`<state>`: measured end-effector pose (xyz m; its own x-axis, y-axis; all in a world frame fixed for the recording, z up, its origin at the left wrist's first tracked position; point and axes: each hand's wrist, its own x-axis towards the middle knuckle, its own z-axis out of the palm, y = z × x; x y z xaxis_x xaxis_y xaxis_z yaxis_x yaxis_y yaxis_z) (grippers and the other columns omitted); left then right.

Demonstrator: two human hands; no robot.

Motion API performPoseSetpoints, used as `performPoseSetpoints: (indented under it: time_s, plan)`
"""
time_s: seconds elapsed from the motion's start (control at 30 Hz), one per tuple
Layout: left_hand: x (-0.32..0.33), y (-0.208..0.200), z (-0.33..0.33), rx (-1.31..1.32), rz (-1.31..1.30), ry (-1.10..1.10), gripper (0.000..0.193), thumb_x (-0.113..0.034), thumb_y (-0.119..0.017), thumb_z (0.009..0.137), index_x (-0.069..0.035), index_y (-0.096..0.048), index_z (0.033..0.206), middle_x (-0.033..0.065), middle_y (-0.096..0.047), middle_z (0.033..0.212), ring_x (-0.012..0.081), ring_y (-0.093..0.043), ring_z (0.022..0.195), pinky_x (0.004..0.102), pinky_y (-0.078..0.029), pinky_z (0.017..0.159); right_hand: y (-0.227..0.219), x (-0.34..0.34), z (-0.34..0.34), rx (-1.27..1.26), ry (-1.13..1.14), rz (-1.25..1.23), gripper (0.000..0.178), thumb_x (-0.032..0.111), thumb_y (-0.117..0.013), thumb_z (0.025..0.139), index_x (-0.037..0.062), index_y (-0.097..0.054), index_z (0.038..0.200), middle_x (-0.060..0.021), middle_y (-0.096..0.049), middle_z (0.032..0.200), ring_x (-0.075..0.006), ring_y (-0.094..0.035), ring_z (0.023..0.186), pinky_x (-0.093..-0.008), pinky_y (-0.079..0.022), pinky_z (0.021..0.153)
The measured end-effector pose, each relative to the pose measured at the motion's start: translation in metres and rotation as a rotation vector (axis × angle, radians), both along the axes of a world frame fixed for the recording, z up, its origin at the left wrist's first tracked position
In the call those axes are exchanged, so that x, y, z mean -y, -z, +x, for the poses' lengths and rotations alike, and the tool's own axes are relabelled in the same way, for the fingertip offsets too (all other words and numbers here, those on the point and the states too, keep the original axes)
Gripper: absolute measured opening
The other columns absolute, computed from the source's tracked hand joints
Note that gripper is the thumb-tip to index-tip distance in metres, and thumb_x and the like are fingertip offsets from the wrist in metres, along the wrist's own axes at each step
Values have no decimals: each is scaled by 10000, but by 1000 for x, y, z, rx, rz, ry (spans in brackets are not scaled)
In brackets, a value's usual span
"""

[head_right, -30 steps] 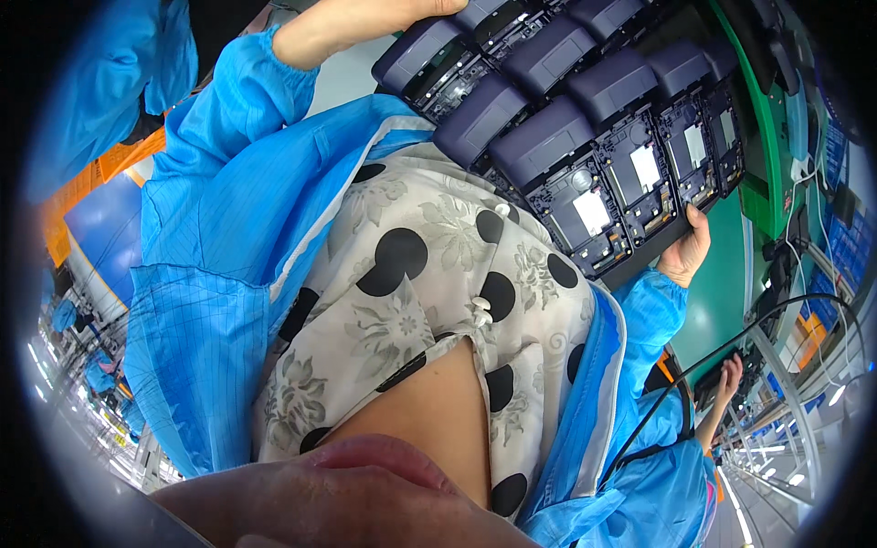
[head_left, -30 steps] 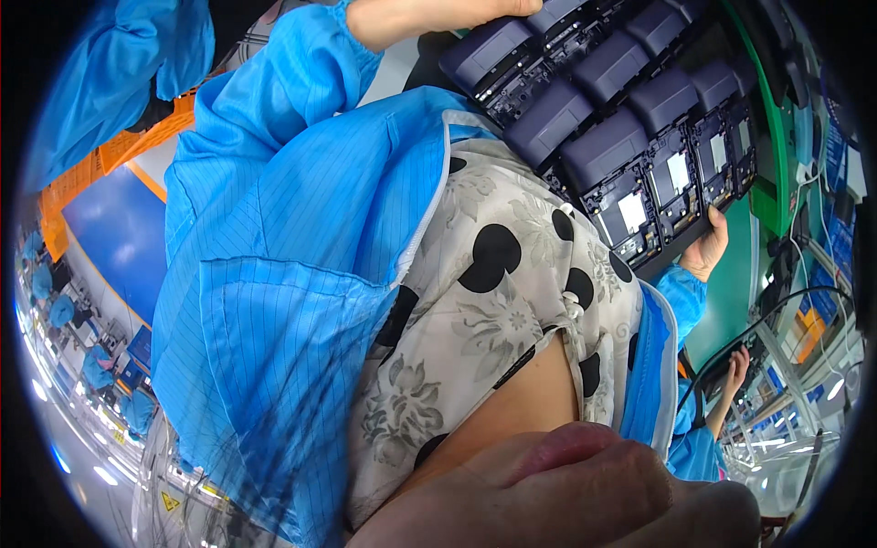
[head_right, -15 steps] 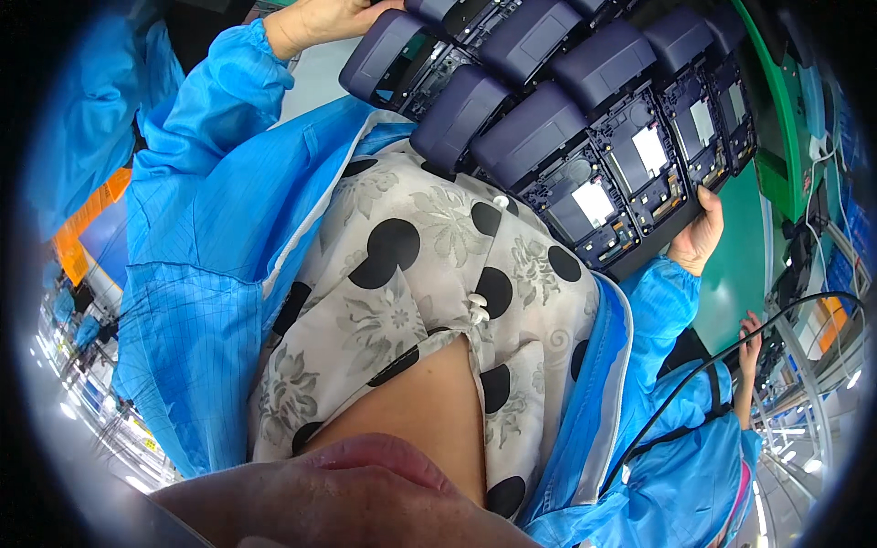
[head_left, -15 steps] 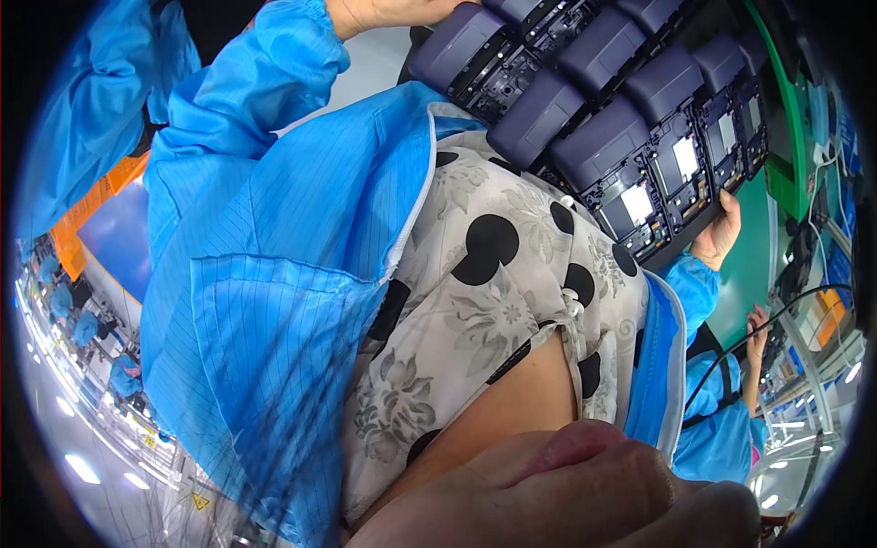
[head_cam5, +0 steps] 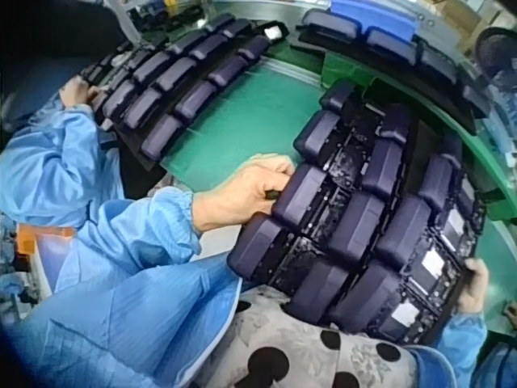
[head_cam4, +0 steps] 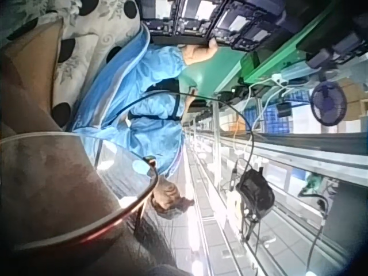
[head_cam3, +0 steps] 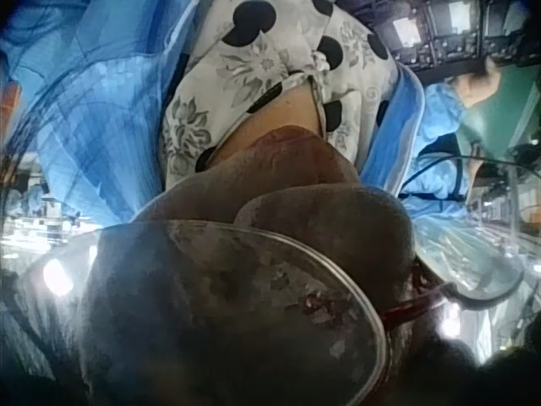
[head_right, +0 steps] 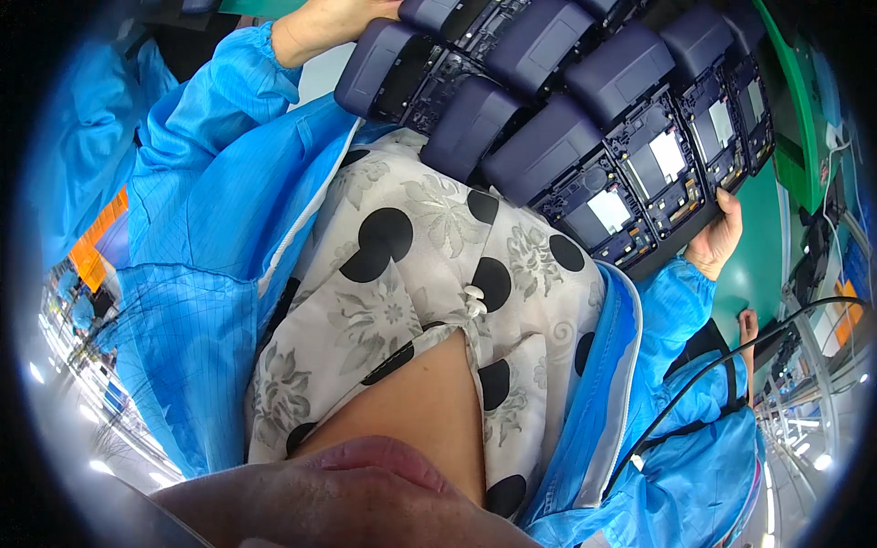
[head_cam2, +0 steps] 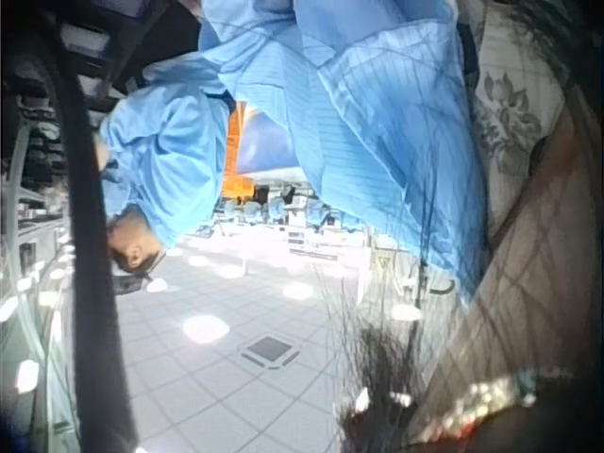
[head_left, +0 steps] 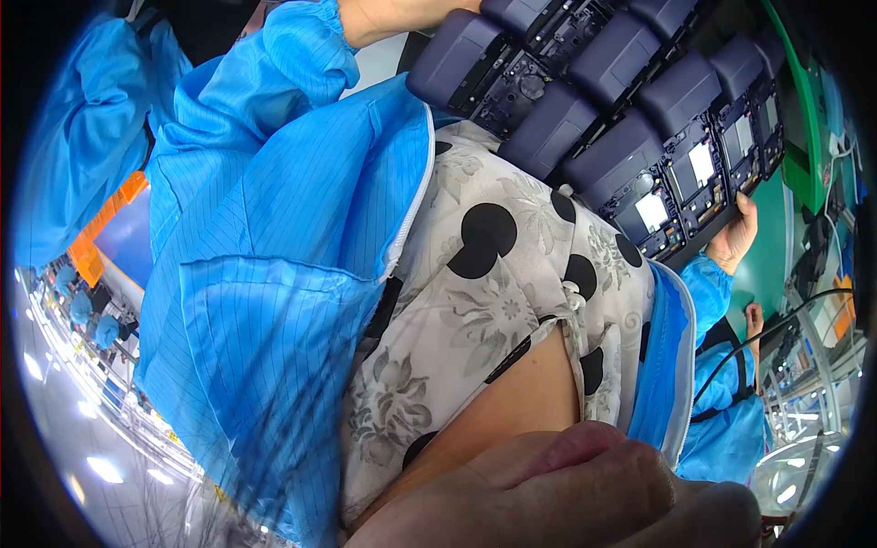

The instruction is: Assembling electronic components by using an electric screwdriver to secure PCBs into plastic housings.

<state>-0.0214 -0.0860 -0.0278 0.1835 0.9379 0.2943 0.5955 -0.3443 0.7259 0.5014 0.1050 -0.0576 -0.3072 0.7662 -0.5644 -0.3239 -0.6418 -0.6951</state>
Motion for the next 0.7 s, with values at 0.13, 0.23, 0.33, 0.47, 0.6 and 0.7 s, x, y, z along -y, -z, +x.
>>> performPoseSetpoints:
  time_s: [0.13, 0.23, 0.33, 0.47, 0.6, 0.7]
  plan:
    - [-2, -4, 5, 3, 26, -16, 192, -208, -777, 827, -87, -733, 971, 97, -648, 899, 300, -625, 896, 400, -470, 810, 1, -4, 2, -9, -52, 0, 412, -10, -626, 849, -79, -612, 1255, -205, -730, 1161, -329, -740, 1021, -467, -615, 959]
    - [-7, 0, 1, -116, 48, 11, 174, -194, -758, 834, -94, -721, 971, 91, -643, 889, 313, -617, 887, 408, -469, 812, 4, -4, 1, 2, -16, 41, 381, -9, -617, 850, -74, -626, 1225, -207, -729, 1150, -338, -739, 1008, -471, -616, 952]
    - [-8, 0, 1, -263, 108, -41, 183, -188, -740, 830, -105, -700, 989, 86, -631, 872, 333, -603, 868, 424, -463, 824, -3, -1, -11, 1, -18, 10, 376, -8, -611, 849, -73, -629, 1219, -202, -728, 1152, -339, -738, 1005, -472, -617, 950]
    - [-8, 3, -5, -424, 122, 70, 295, -232, -718, 904, -50, -646, 1125, 96, -653, 1075, 305, -625, 1035, 418, -472, 903, -4, -5, -2, 76, -61, -23, 306, 17, -627, 829, -37, -646, 1129, -175, -738, 1051, -311, -739, 983, -471, -630, 910]
    - [-14, 5, -38, -505, 112, -335, 163, -172, -667, 943, -39, -573, 952, 71, -561, 887, 295, -582, 895, 415, -453, 790, -18, 11, -56, 212, 80, 148, 95, 26, -626, 798, 5, -671, 879, -102, -706, 903, -237, -691, 838, -402, -608, 859]
    - [-61, -61, -49, 345, 52, -281, 376, -351, -488, 1115, -85, -483, 849, -50, -383, 836, 98, -374, 734, 269, -406, 688, -17, 19, -45, 74, 19, -20, 274, 47, -612, 831, -30, -658, 1089, -148, -722, 995, -288, -727, 888, -437, -631, 876]
